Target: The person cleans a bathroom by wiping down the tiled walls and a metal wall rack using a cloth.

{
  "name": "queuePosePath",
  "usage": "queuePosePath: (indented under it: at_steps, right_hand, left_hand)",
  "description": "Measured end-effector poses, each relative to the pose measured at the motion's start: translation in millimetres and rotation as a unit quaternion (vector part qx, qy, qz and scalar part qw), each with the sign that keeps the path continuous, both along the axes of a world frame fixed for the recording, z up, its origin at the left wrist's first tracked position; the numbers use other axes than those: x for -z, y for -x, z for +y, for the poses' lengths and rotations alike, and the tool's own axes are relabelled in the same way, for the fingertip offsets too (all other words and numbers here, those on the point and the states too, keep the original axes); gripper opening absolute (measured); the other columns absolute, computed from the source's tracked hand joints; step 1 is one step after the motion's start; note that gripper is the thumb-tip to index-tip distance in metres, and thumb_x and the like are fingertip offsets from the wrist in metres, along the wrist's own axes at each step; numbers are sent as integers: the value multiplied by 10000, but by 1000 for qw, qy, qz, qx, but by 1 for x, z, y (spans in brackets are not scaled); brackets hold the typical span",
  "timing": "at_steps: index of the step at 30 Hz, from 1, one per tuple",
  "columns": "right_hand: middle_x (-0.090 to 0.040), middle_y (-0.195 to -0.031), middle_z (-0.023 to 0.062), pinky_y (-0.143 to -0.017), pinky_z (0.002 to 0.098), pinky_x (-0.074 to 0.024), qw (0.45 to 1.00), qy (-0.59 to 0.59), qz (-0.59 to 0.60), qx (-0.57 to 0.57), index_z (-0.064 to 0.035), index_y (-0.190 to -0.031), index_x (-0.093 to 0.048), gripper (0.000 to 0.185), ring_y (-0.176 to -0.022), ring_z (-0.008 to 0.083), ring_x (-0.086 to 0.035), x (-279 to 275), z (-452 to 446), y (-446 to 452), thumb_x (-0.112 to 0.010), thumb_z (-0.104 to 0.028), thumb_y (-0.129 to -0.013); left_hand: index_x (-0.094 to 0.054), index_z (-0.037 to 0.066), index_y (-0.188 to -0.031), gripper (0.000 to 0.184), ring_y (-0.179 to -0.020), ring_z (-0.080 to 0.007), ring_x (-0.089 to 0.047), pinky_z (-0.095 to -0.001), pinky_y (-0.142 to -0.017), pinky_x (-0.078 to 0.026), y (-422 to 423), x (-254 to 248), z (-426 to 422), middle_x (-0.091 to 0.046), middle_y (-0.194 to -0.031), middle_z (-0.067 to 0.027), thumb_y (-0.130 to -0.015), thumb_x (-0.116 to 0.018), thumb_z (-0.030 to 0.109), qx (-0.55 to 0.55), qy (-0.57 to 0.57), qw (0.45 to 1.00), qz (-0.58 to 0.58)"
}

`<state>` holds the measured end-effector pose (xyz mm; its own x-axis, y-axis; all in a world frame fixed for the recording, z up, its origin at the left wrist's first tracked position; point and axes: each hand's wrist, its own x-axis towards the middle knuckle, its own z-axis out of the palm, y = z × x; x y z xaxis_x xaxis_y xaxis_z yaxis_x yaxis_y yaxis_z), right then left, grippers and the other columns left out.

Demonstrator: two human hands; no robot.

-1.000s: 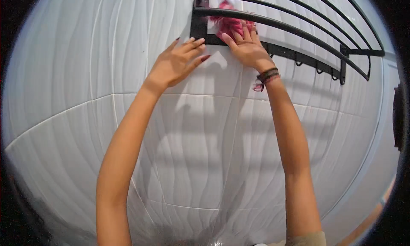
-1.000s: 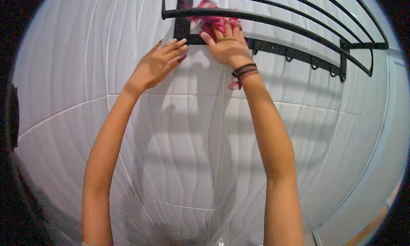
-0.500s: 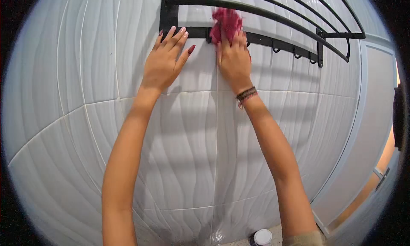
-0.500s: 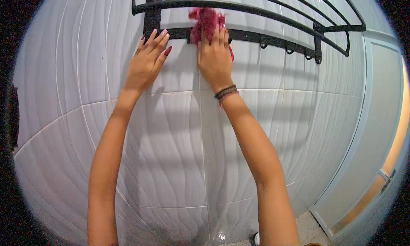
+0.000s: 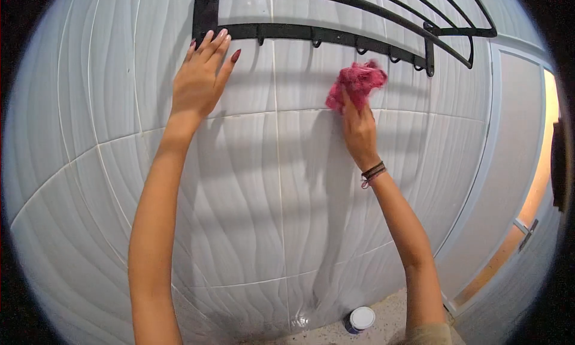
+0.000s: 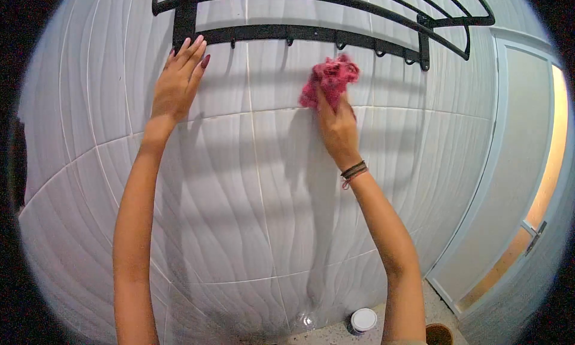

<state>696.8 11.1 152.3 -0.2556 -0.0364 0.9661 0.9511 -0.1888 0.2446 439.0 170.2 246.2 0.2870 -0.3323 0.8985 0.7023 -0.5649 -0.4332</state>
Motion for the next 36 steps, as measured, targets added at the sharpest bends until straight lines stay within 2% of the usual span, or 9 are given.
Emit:
queuePosePath:
  at_steps: [3,7,11,14,17,21,25,28,36]
  right_hand:
    - [-465,-1191,193,-915,400,-406,997,-20,-63,-35,-100,-1160,-532,396,-1102,370,-456,-30,7,21,-536,-51,-767]
    - [-452,-1208,191,-951,407,-374,994,-30,-88,-52,-129,-1152,-546,419,-1146,372,-418,-92,39,25,-548,-44,-742]
    - [-478,-1171,185,-930,394,-392,989,-17,-95,-113,-147,-1131,-557,424,-1126,364,-439,-88,39,17,-541,-35,-722]
    - [-502,-1112,182,-880,385,-416,991,47,-100,-75,-134,-1081,-579,375,-1047,354,-488,-46,28,-4,-534,-26,-725]
    - [-508,-1041,176,-837,383,-426,996,4,-43,-79,-114,-1109,-536,376,-965,348,-517,-39,15,-16,-535,-29,-743]
    - [-493,-1127,193,-850,378,-414,984,-67,75,-149,-74,-1246,-345,467,-976,360,-509,-59,32,-21,-507,-61,-808]
    - [-476,-1208,168,-956,387,-335,982,-172,70,25,-54,-1303,-308,536,-1108,352,-419,-60,35,9,-514,-103,-810]
    - [-498,-1176,160,-965,373,-328,993,-77,26,82,-79,-1314,-334,548,-1124,328,-410,-54,40,28,-504,-91,-793]
    - [-521,-1086,137,-926,389,-363,984,-172,-37,-32,-68,-1152,-520,442,-1063,290,-453,-124,55,11,-504,-6,-715]
  left_hand:
    - [-481,84,-1222,401,-1226,-191,-371,-345,-1039,-263,-4,-1,3,-443,-1298,-25,-915,-370,317,43,-11,999,-18]
    - [-440,100,-1258,400,-1241,-193,-348,-345,-1048,-248,-4,0,-2,-410,-1322,-16,-924,-346,301,29,14,999,-23]
    - [-369,132,-1314,405,-1276,-186,-291,-344,-1068,-213,-1,6,-8,-338,-1374,6,-945,-287,278,-4,56,998,-6]
    - [-369,152,-1315,405,-1276,-176,-289,-342,-1072,-211,2,7,-8,-334,-1375,19,-945,-285,294,-11,61,998,-6]
    - [-372,164,-1313,404,-1275,-169,-289,-337,-1074,-214,2,8,-7,-333,-1375,26,-944,-289,306,-18,60,998,-17]
    - [-366,184,-1316,410,-1278,-157,-282,-330,-1078,-215,-1,8,-8,-328,-1377,41,-940,-294,328,0,61,998,-16]
    - [-356,185,-1322,413,-1285,-159,-269,-331,-1081,-211,-1,10,-10,-312,-1385,44,-939,-295,326,-4,71,997,-18]
    - [-346,174,-1328,418,-1290,-166,-260,-336,-1077,-215,-3,12,-10,-300,-1392,34,-940,-294,321,-2,71,997,-16]
    - [-344,116,-1325,429,-1284,-201,-275,-353,-1060,-234,1,9,-7,-311,-1388,-7,-942,-292,301,0,50,999,9]
